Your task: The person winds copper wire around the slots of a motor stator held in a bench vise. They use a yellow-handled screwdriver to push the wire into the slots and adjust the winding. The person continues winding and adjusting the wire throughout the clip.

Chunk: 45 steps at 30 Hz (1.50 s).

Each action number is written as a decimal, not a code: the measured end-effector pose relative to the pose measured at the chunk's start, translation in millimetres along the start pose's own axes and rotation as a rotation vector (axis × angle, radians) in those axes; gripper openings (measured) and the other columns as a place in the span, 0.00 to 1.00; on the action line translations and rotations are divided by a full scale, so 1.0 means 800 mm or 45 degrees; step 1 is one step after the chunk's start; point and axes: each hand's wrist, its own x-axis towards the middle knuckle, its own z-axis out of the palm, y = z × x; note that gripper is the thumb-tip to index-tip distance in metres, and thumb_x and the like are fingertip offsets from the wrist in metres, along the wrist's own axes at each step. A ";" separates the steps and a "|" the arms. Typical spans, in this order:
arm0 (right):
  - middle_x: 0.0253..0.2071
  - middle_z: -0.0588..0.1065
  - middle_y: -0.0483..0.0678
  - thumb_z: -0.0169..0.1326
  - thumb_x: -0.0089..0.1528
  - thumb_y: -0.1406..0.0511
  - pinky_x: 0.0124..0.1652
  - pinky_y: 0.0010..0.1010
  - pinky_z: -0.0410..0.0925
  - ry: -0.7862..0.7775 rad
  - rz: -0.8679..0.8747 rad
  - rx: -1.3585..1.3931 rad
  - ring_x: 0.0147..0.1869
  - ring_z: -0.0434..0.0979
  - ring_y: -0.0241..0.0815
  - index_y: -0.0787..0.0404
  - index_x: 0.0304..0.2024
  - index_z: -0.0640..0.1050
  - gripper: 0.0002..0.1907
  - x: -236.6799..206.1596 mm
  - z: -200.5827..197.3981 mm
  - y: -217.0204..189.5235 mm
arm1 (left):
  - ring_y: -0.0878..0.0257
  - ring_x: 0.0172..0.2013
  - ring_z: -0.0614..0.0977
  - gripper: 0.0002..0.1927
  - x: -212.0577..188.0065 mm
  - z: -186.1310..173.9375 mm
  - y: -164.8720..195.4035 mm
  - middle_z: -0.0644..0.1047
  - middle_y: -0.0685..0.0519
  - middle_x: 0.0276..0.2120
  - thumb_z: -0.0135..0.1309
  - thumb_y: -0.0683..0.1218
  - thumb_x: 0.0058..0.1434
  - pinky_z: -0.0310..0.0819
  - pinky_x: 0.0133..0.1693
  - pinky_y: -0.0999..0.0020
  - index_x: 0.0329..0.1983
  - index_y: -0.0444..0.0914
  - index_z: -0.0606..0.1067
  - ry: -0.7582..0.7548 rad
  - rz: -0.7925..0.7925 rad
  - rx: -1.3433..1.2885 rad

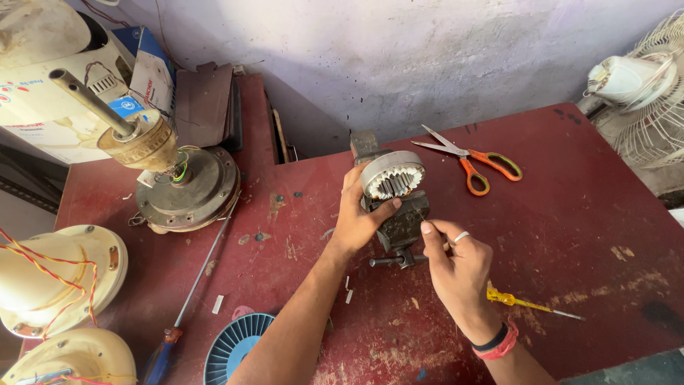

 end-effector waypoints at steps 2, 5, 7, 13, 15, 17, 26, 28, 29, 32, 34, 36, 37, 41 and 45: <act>0.19 0.73 0.41 0.58 0.67 0.64 0.21 0.21 0.59 -0.022 -0.064 0.029 0.22 0.66 0.25 0.65 0.41 0.82 0.09 0.001 0.000 -0.002 | 0.48 0.65 0.69 0.29 0.000 0.000 -0.001 0.73 0.47 0.61 0.67 0.44 0.53 0.59 0.67 0.54 0.59 0.37 0.76 0.004 -0.001 -0.012; 0.15 0.71 0.42 0.59 0.64 0.65 0.19 0.24 0.54 -0.110 -0.028 -0.067 0.18 0.62 0.27 0.65 0.40 0.83 0.09 0.004 0.001 -0.004 | 0.49 0.64 0.70 0.28 0.000 0.001 -0.002 0.73 0.47 0.60 0.66 0.44 0.53 0.60 0.66 0.54 0.59 0.37 0.76 0.012 0.002 -0.019; 0.17 0.71 0.40 0.59 0.65 0.65 0.19 0.23 0.54 -0.090 -0.098 -0.071 0.19 0.62 0.26 0.65 0.41 0.83 0.08 0.005 0.002 -0.005 | 0.48 0.65 0.69 0.27 -0.001 0.000 -0.003 0.73 0.47 0.61 0.66 0.43 0.54 0.59 0.67 0.53 0.58 0.36 0.77 0.011 0.026 -0.005; 0.18 0.69 0.39 0.57 0.67 0.66 0.21 0.22 0.56 0.030 -0.017 0.056 0.22 0.62 0.24 0.66 0.42 0.82 0.08 0.001 -0.001 -0.001 | 0.49 0.65 0.69 0.27 0.000 0.000 -0.002 0.72 0.47 0.60 0.66 0.44 0.55 0.60 0.66 0.54 0.59 0.37 0.76 -0.011 0.005 -0.016; 0.19 0.70 0.39 0.57 0.67 0.66 0.21 0.21 0.56 0.050 0.007 0.063 0.22 0.63 0.24 0.67 0.41 0.81 0.08 0.001 -0.002 0.002 | 0.49 0.65 0.69 0.26 0.000 -0.001 -0.001 0.72 0.47 0.61 0.66 0.44 0.56 0.60 0.67 0.54 0.59 0.37 0.76 -0.015 -0.009 -0.016; 0.18 0.69 0.40 0.57 0.67 0.66 0.22 0.21 0.57 0.065 0.035 0.050 0.21 0.63 0.24 0.68 0.41 0.81 0.08 -0.001 -0.003 0.005 | 0.49 0.65 0.69 0.26 0.000 0.000 0.001 0.73 0.47 0.61 0.67 0.45 0.56 0.61 0.66 0.54 0.59 0.37 0.77 -0.008 -0.017 0.009; 0.17 0.68 0.39 0.58 0.67 0.66 0.21 0.21 0.55 0.103 0.073 0.043 0.20 0.62 0.24 0.67 0.40 0.81 0.08 -0.013 -0.002 0.011 | 0.50 0.65 0.69 0.26 0.000 0.006 -0.002 0.72 0.47 0.61 0.70 0.48 0.55 0.64 0.66 0.56 0.57 0.38 0.78 0.033 -0.010 0.046; 0.17 0.68 0.39 0.57 0.67 0.66 0.21 0.21 0.55 0.119 0.051 0.065 0.20 0.62 0.24 0.67 0.41 0.81 0.08 -0.015 -0.002 0.012 | 0.51 0.65 0.70 0.27 0.000 0.006 -0.004 0.72 0.47 0.61 0.69 0.48 0.55 0.64 0.66 0.57 0.58 0.38 0.77 0.034 0.002 0.041; 0.17 0.67 0.39 0.57 0.68 0.66 0.21 0.21 0.54 0.128 0.040 0.077 0.21 0.62 0.24 0.67 0.41 0.80 0.08 -0.017 -0.001 0.012 | 0.51 0.65 0.70 0.27 0.000 0.006 -0.005 0.72 0.47 0.61 0.70 0.48 0.55 0.63 0.66 0.57 0.58 0.38 0.77 0.035 0.011 0.034; 0.17 0.67 0.39 0.57 0.67 0.66 0.21 0.21 0.54 0.132 0.085 0.077 0.21 0.62 0.25 0.67 0.40 0.81 0.08 -0.021 0.004 0.014 | 0.51 0.65 0.70 0.27 0.000 0.006 -0.008 0.73 0.47 0.61 0.70 0.48 0.55 0.63 0.67 0.57 0.57 0.38 0.78 0.029 0.022 0.014; 0.17 0.68 0.38 0.57 0.67 0.66 0.21 0.21 0.55 0.128 0.081 0.107 0.20 0.62 0.24 0.67 0.39 0.80 0.09 -0.022 0.005 0.017 | 0.51 0.65 0.70 0.26 0.001 0.005 -0.009 0.73 0.48 0.61 0.70 0.48 0.55 0.63 0.67 0.57 0.57 0.39 0.78 0.017 0.009 0.006; 0.17 0.68 0.38 0.57 0.68 0.66 0.21 0.21 0.55 0.126 0.086 0.127 0.21 0.62 0.24 0.67 0.39 0.80 0.09 -0.025 0.005 0.020 | 0.51 0.66 0.69 0.26 0.001 0.005 -0.009 0.72 0.48 0.62 0.70 0.47 0.54 0.62 0.67 0.56 0.57 0.39 0.78 0.008 -0.027 -0.002; 0.17 0.67 0.39 0.57 0.68 0.66 0.21 0.21 0.55 0.127 0.093 0.132 0.21 0.62 0.25 0.68 0.39 0.79 0.09 -0.027 0.004 0.022 | 0.51 0.66 0.68 0.26 0.000 0.005 -0.008 0.72 0.47 0.62 0.70 0.47 0.54 0.61 0.67 0.56 0.57 0.39 0.79 0.004 -0.046 -0.006; 0.18 0.68 0.38 0.57 0.68 0.65 0.22 0.20 0.56 0.126 0.095 0.154 0.22 0.63 0.24 0.67 0.39 0.79 0.09 -0.036 0.001 0.030 | 0.51 0.67 0.67 0.27 0.000 0.004 -0.008 0.71 0.48 0.63 0.70 0.48 0.54 0.61 0.68 0.56 0.57 0.40 0.78 -0.010 -0.057 0.007; 0.17 0.68 0.38 0.56 0.67 0.65 0.19 0.20 0.55 0.105 0.086 0.138 0.19 0.64 0.24 0.66 0.40 0.79 0.08 -0.043 -0.003 0.040 | 0.50 0.67 0.67 0.27 0.001 0.004 -0.009 0.71 0.47 0.63 0.69 0.46 0.54 0.60 0.68 0.56 0.58 0.39 0.78 -0.011 -0.056 0.035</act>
